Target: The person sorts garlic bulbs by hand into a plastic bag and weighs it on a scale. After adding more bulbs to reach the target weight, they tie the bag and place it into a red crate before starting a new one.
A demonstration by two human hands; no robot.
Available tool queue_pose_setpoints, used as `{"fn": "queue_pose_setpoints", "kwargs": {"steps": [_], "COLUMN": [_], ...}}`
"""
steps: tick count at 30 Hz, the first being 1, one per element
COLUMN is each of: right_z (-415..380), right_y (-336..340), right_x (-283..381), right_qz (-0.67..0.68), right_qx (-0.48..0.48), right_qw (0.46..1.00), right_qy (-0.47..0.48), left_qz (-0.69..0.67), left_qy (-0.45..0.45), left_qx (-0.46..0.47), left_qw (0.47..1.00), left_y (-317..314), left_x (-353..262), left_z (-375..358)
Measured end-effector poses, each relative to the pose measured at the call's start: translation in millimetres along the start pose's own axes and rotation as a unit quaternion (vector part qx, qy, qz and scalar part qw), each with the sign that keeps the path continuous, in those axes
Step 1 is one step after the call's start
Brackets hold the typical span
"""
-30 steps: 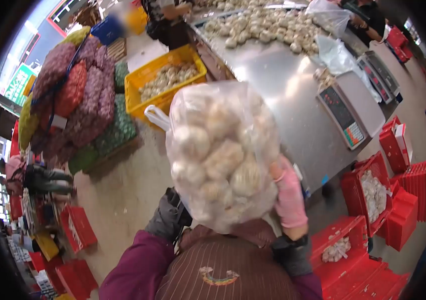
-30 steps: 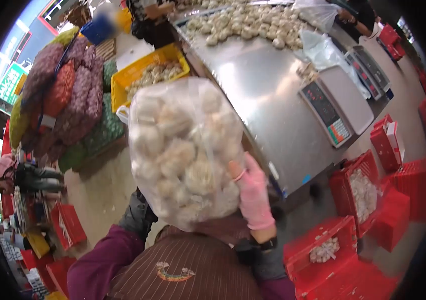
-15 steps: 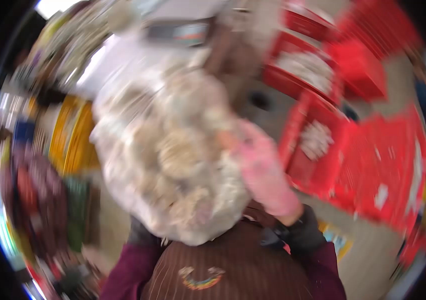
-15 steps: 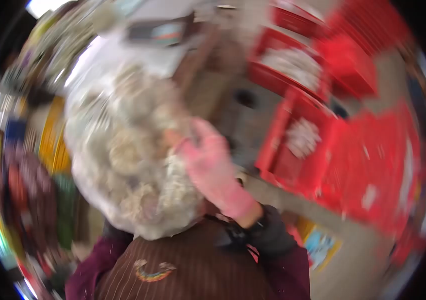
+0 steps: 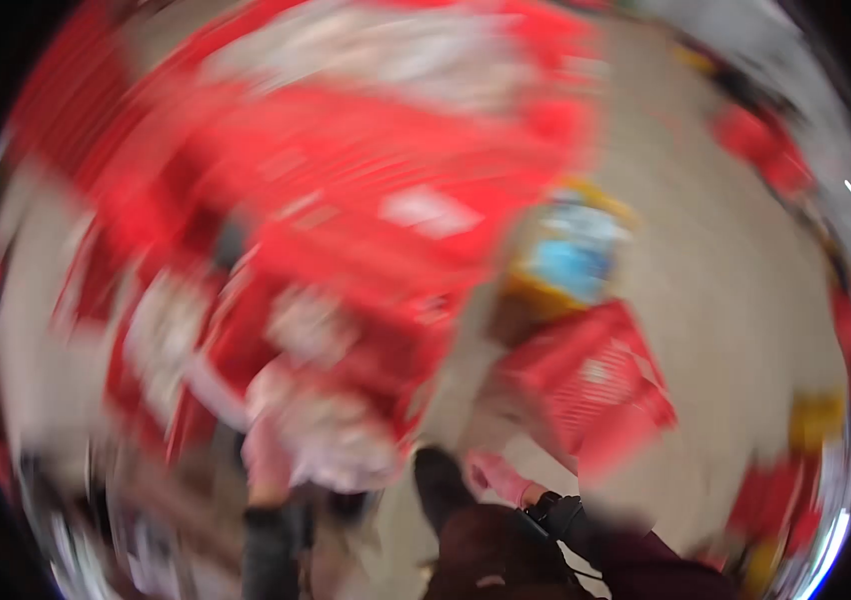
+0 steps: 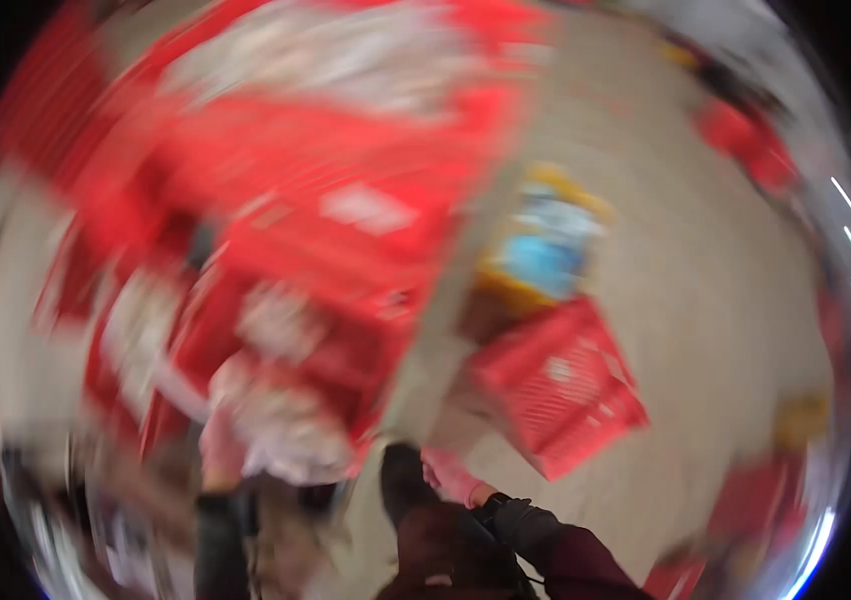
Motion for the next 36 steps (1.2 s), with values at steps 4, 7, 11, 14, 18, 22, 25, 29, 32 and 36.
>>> {"fn": "queue_pose_setpoints", "kwargs": {"steps": [4, 7, 11, 14, 18, 22, 25, 29, 32, 36], "right_z": [-74.6, -157.8, -214.5, -147.5, -75.3, -76.0, -94.7, -225.1, -325.8, -393.6], "right_y": [136.4, 179.0, 149.8, 143.8, 54.4, -80.5, -222.5, -418.8, -581.0, -766.4], "right_x": [-126.5, -246.8, -275.3, -302.8, -125.4, 5.9, 10.1, -23.7, -77.9, -184.5], "right_qz": [0.190, 0.271, 0.254, 0.097, 0.140, 0.025, 0.011, -0.141, -0.274, -0.399], "right_qx": [-0.351, -0.466, -0.510, -0.303, -0.216, 0.005, 0.068, 0.111, 0.283, 0.367], "right_qw": [0.910, 0.824, 0.780, 0.935, 0.964, 0.989, 0.989, 0.921, 0.813, 0.638], "right_qy": [-0.108, -0.177, -0.259, -0.154, -0.065, 0.144, 0.133, 0.347, 0.429, 0.546], "left_qz": [0.133, 0.197, 0.191, 0.126, 0.342, 0.203, 0.362, 0.491, 0.487, 0.487], "left_qy": [0.070, 0.071, 0.047, 0.009, -0.216, -0.223, -0.363, -0.298, -0.271, -0.249], "left_qx": [0.067, 0.067, 0.077, 0.120, 0.263, 0.255, 0.050, -0.364, -0.511, -0.563], "left_qw": [0.986, 0.975, 0.977, 0.985, 0.876, 0.919, 0.857, 0.733, 0.655, 0.620], "left_y": [-39.7, -72.9, -70.9, -54.2, -71.6, 31.6, 200.9, 420.3, 534.3, 648.8], "left_x": [57.3, 75.8, 77.9, 57.7, -13.9, -25.0, -42.9, -42.9, -33.0, -28.2], "left_z": [140.3, 185.9, 194.0, 112.1, -146.2, -355.2, -468.4, -662.9, -759.8, -782.4]}}
Point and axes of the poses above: each hand's wrist, its own z-axis towards the middle knuckle, its own y-axis out of the back of the hand, x = y × z, the point moved 5 cm from there along z, towards the middle knuckle, and after that the axes turned 5 degrees about -y, right-handed, at the moved point
